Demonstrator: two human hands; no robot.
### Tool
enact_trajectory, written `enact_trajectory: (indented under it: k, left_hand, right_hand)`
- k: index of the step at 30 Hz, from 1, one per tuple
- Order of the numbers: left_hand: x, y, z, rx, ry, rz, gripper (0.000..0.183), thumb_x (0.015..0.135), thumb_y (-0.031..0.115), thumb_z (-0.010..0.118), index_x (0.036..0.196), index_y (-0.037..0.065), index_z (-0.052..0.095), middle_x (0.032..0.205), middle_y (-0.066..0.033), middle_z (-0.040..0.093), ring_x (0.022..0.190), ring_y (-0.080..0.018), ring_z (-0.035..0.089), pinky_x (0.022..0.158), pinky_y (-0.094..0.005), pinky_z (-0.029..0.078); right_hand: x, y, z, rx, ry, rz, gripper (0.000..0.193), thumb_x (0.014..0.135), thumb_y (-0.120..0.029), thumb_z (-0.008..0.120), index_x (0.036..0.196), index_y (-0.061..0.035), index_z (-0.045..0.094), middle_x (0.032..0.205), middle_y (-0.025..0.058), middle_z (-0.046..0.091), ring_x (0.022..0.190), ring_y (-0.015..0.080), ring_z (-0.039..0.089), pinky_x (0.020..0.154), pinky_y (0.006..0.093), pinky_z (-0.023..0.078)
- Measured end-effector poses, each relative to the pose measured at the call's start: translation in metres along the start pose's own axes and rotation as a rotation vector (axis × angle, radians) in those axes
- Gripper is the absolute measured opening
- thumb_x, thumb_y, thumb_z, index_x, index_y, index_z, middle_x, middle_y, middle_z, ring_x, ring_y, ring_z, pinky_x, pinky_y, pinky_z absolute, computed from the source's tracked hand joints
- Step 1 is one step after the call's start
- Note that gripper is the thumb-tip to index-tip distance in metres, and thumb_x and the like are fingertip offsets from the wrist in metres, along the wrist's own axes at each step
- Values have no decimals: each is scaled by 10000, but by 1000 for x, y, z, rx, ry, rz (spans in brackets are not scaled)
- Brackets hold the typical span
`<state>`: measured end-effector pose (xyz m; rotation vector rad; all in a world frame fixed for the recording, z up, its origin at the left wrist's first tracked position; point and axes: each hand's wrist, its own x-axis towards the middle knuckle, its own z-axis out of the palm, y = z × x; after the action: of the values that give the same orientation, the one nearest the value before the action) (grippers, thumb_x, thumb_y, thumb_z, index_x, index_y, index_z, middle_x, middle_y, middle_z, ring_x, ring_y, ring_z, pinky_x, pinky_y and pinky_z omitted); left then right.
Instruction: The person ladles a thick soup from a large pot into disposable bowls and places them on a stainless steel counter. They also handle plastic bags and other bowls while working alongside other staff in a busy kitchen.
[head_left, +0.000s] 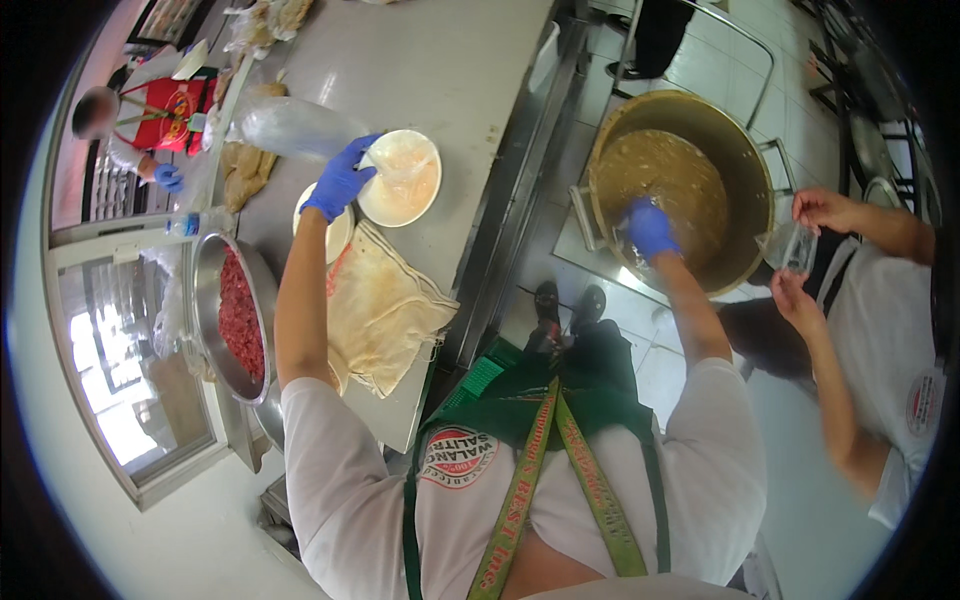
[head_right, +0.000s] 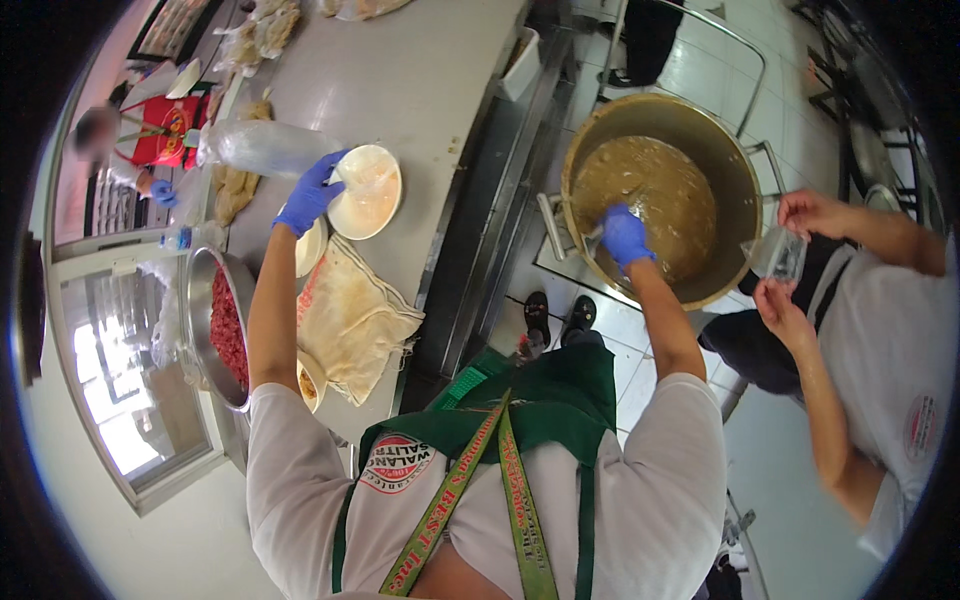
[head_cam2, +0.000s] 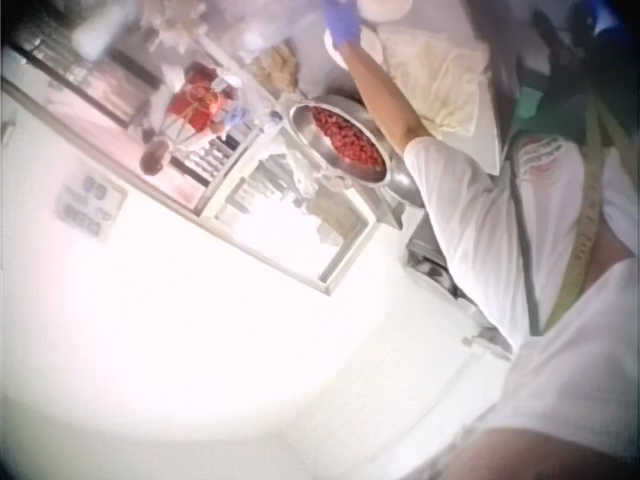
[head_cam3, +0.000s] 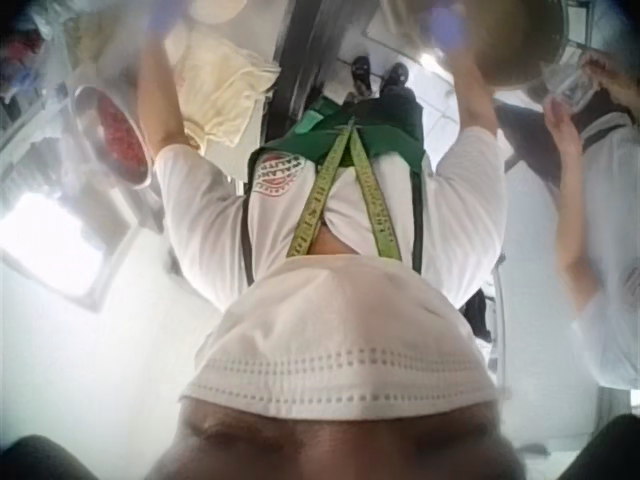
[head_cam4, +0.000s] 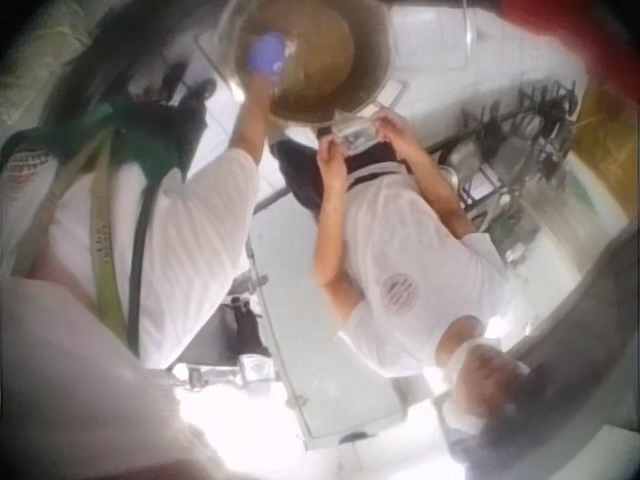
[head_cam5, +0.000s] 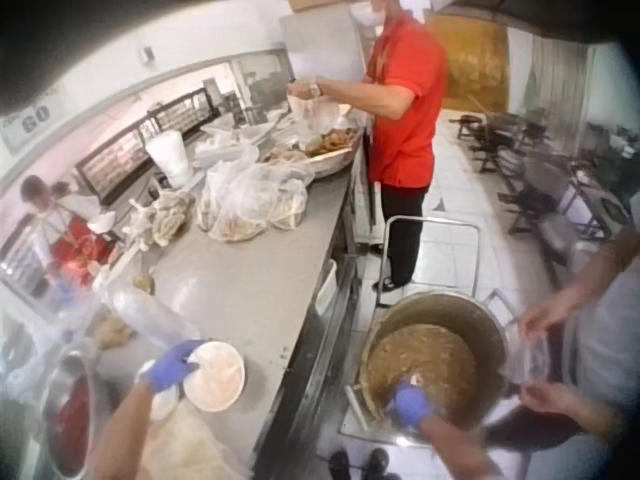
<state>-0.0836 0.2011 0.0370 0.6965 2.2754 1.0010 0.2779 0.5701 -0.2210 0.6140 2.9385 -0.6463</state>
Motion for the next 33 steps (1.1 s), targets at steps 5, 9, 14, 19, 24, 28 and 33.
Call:
enact_trajectory:
  k: [5,9,14,19,24,28,33]
  left_hand:
    - [4,-18,-10,17,-24,-30,418,820,-18,604,1232,25,548,1052,-63,627,956,-148,580,839,-288,474]
    - [-9,36,5,-77,0,-67,420,855,5,574,1269,50,526,1025,-12,618,828,-68,559,675,-213,455]
    - [-31,100,39,-230,-43,76,477,867,16,567,1330,86,475,1033,-15,615,796,-59,553,625,-198,448]
    - [-24,122,80,-235,-125,120,471,877,41,575,1334,88,472,1076,-37,612,847,-85,581,661,-217,482]
    - [-9,122,125,-215,-279,85,414,879,51,573,1289,74,518,1088,-50,614,916,-116,593,702,-239,500]
    - [-4,105,162,-128,-346,127,386,880,57,564,1264,60,534,1086,-54,621,913,-137,603,747,-273,511]
    - [7,83,208,50,-402,271,358,891,58,532,1249,45,541,1066,-79,638,943,-157,600,834,-307,500]
  right_hand:
    - [3,-28,-32,259,252,199,202,808,-240,590,817,-53,667,858,232,648,767,393,647,680,441,531]
    - [25,36,-30,662,375,629,227,812,-218,586,803,-17,692,824,219,680,666,344,665,625,393,540]
    - [11,35,-62,1232,429,766,295,829,-203,585,908,62,687,825,145,697,650,224,677,571,311,535]
    - [-5,35,-80,1262,425,690,285,822,-205,606,933,45,688,798,140,694,665,213,676,607,307,531]
    - [-21,41,-66,953,481,522,248,836,-253,624,844,-11,679,730,106,676,670,204,666,663,339,521]
    - [-35,19,-100,758,452,466,267,845,-275,622,797,-15,662,700,105,666,665,208,663,659,347,518]
    - [-44,40,-121,817,502,491,274,850,-249,607,852,13,687,736,150,682,616,209,661,629,349,520]
